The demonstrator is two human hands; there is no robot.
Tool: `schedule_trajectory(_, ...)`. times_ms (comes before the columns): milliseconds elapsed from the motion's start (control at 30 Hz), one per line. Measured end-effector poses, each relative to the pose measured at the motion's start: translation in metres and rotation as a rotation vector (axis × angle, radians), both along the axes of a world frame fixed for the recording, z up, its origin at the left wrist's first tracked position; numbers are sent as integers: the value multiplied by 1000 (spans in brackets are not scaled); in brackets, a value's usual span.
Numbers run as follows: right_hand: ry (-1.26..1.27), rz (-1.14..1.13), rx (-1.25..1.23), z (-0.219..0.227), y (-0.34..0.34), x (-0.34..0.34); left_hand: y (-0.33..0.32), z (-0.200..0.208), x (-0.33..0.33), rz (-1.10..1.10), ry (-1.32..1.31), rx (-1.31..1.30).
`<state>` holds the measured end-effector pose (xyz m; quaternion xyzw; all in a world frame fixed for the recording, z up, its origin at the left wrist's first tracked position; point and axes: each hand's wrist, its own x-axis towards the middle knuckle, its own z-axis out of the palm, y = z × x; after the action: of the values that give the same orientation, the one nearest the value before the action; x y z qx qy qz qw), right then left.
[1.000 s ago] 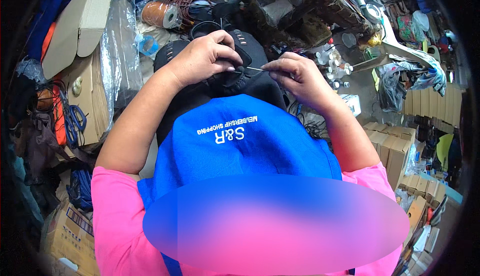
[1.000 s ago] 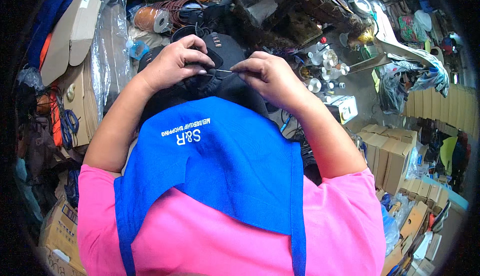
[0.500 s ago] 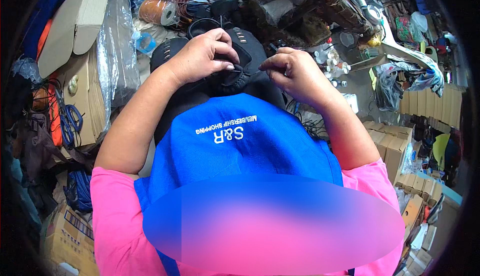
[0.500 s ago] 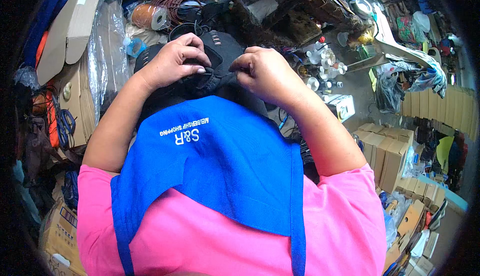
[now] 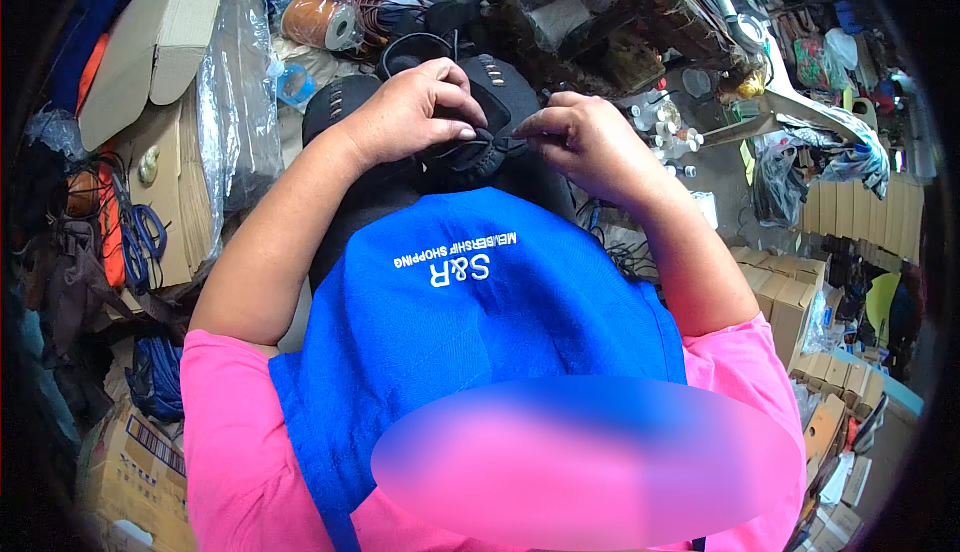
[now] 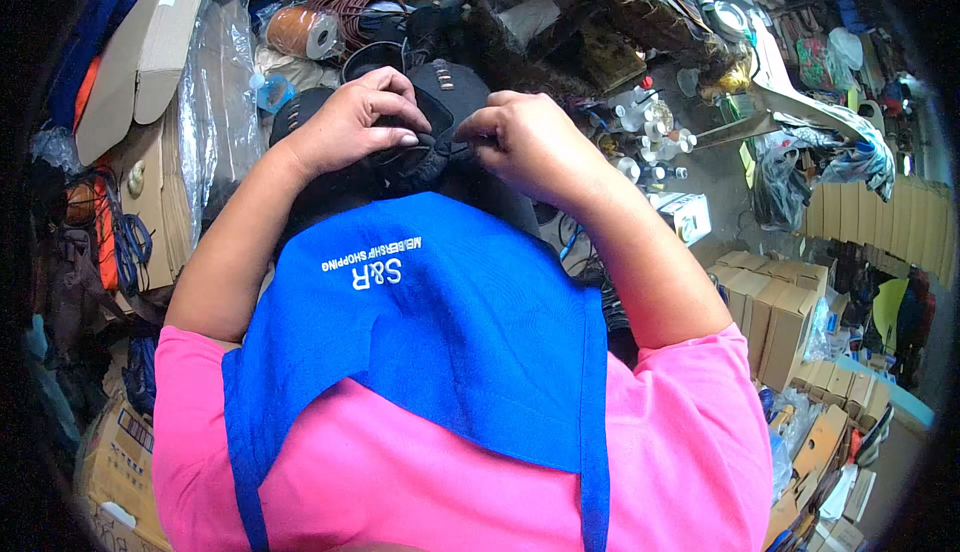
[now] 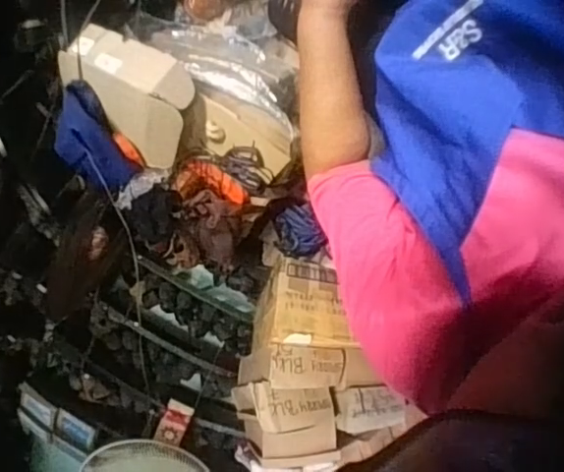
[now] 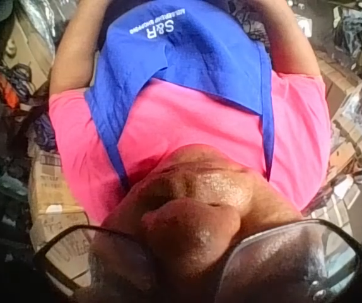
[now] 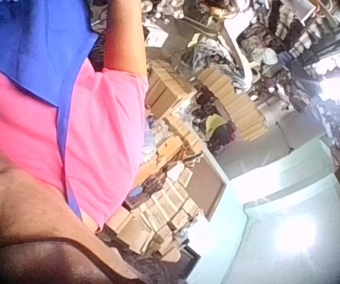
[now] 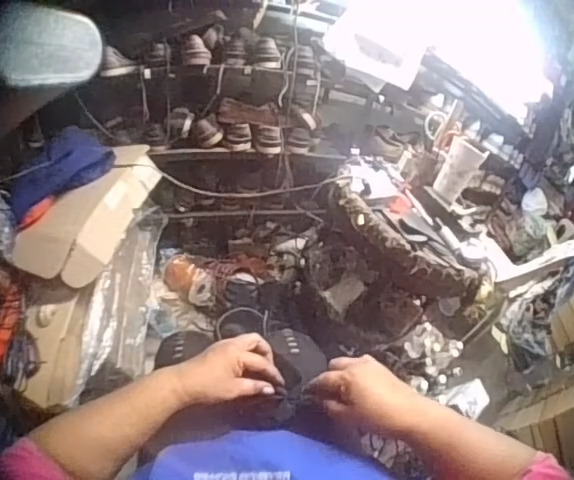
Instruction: Insert and thread laces through the eyelets of a black shoe.
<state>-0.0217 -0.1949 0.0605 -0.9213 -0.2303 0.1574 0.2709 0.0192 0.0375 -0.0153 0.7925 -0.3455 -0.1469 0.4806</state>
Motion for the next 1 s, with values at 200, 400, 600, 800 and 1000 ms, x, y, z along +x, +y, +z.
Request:
schedule_trajectory(200, -97, 134, -93, 5, 1, 9, -4, -1, 1, -3, 12, 2)
schedule_trajectory(400, -74, 177, -113, 2, 2, 18, -4, -1, 3, -6, 36, 19)
schedule_trajectory(600, 270, 86, 123, -28, -22, 29, -7, -1, 4, -14, 42, 17)
schedule_trajectory(800, 549, 51, 391, -56, -37, 33, -10, -1, 5, -30, 42, 31)
schedule_trajectory(1000, 527, 2, 473, -68, -30, 27, -12, -1, 4, -15, 32, 48)
